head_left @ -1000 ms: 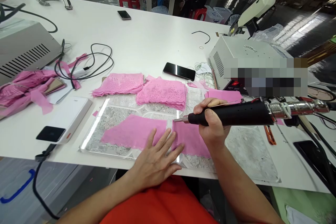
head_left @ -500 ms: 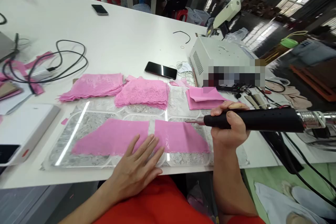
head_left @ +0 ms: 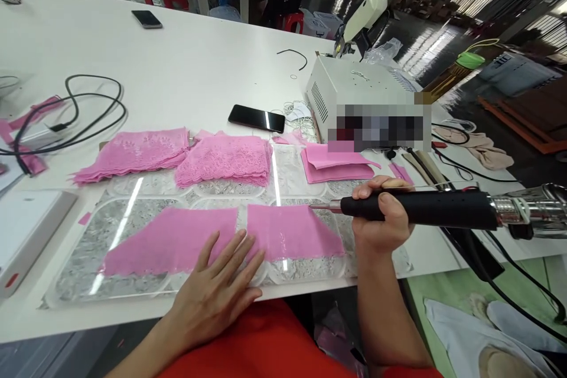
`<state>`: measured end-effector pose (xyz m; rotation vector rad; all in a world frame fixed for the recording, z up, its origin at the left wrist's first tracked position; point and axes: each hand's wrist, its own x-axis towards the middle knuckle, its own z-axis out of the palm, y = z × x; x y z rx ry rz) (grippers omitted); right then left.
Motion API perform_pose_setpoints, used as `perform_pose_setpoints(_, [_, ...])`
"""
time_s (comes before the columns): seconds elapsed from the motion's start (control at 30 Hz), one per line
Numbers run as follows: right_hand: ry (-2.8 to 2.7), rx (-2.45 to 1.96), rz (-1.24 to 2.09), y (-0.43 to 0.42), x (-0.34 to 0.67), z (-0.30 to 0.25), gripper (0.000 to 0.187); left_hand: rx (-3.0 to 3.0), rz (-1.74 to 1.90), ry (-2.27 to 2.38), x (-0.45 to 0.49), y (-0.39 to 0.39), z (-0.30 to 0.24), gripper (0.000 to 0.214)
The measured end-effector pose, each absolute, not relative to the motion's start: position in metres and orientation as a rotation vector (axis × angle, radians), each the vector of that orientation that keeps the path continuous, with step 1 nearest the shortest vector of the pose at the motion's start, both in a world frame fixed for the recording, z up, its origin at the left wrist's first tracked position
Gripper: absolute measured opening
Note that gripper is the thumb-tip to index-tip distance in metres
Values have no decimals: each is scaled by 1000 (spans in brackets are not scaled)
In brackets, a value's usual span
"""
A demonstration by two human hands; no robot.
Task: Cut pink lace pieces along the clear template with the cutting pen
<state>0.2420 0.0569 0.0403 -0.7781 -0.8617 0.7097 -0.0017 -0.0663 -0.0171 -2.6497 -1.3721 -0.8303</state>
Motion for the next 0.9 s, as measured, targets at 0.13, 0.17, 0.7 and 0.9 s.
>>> perform_pose_setpoints(0.13, [-865, -777, 703, 58, 243, 39, 12, -2642, -782, -1360, -2, -67, -16, 42])
perform_pose_setpoints(0.17, [-871, -779, 703, 59, 243, 38, 12, -2640, -769, -1358, -2, -67, -16, 42])
perform_pose_setpoints(0.7, [-879, -770, 709, 60, 243, 41, 12, -2640, -880, -1378, -1, -65, -16, 39])
perform_pose_setpoints(0.9, [-887, -798, 637, 38, 278, 49, 10, -2686, -928, -1323, 0, -64, -18, 37])
